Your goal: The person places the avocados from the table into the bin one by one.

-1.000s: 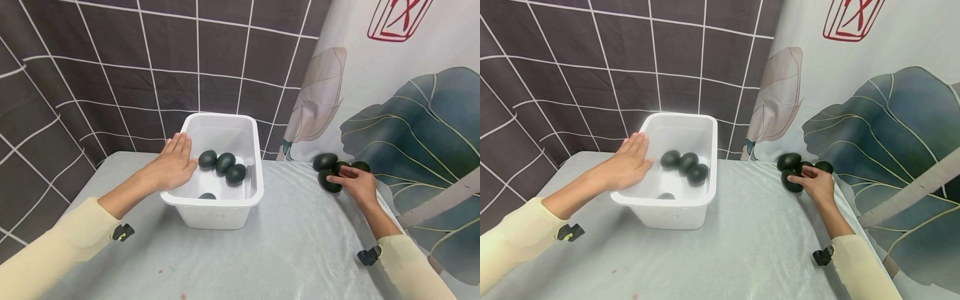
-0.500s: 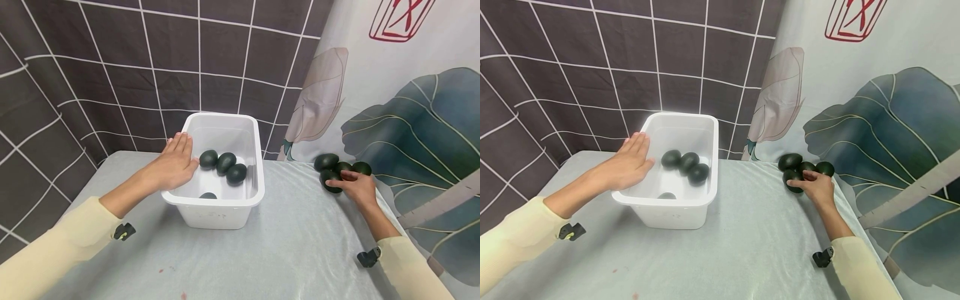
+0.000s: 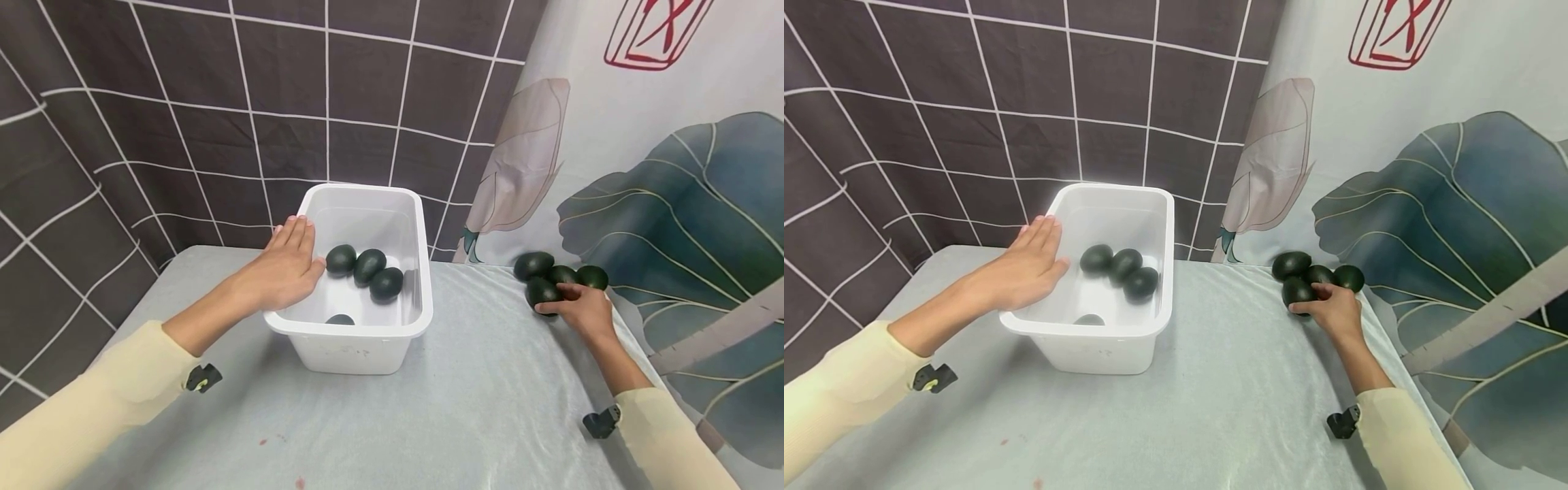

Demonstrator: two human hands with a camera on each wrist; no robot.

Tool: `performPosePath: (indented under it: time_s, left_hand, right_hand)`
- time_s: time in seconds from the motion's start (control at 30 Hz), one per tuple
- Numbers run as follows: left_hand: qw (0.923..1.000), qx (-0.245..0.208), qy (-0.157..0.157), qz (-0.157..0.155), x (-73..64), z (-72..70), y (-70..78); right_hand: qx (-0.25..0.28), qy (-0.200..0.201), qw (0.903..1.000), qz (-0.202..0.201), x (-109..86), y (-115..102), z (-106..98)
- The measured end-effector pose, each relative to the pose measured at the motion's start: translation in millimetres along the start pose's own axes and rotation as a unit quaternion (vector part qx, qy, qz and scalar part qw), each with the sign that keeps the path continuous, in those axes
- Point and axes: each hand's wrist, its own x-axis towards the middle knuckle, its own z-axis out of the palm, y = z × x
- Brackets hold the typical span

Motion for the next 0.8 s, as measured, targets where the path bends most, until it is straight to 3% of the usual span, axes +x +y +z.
performPosePath:
  time_s: [0.5, 0.8]
  left_hand:
    - [1.0, 0.0, 0.003, 0.001, -0.4, -0.1, -0.5]
    - [1.0, 0.002, 0.004, 0.002, -0.7, -0.2, 0.2]
  right_hand:
    - [0.01, 0.004, 0.9994, 0.033, 0.7, -6.8, 3.3]
    - [0.05, 0.039, 0.9974, 0.033, -0.1, -10.0, 4.7]
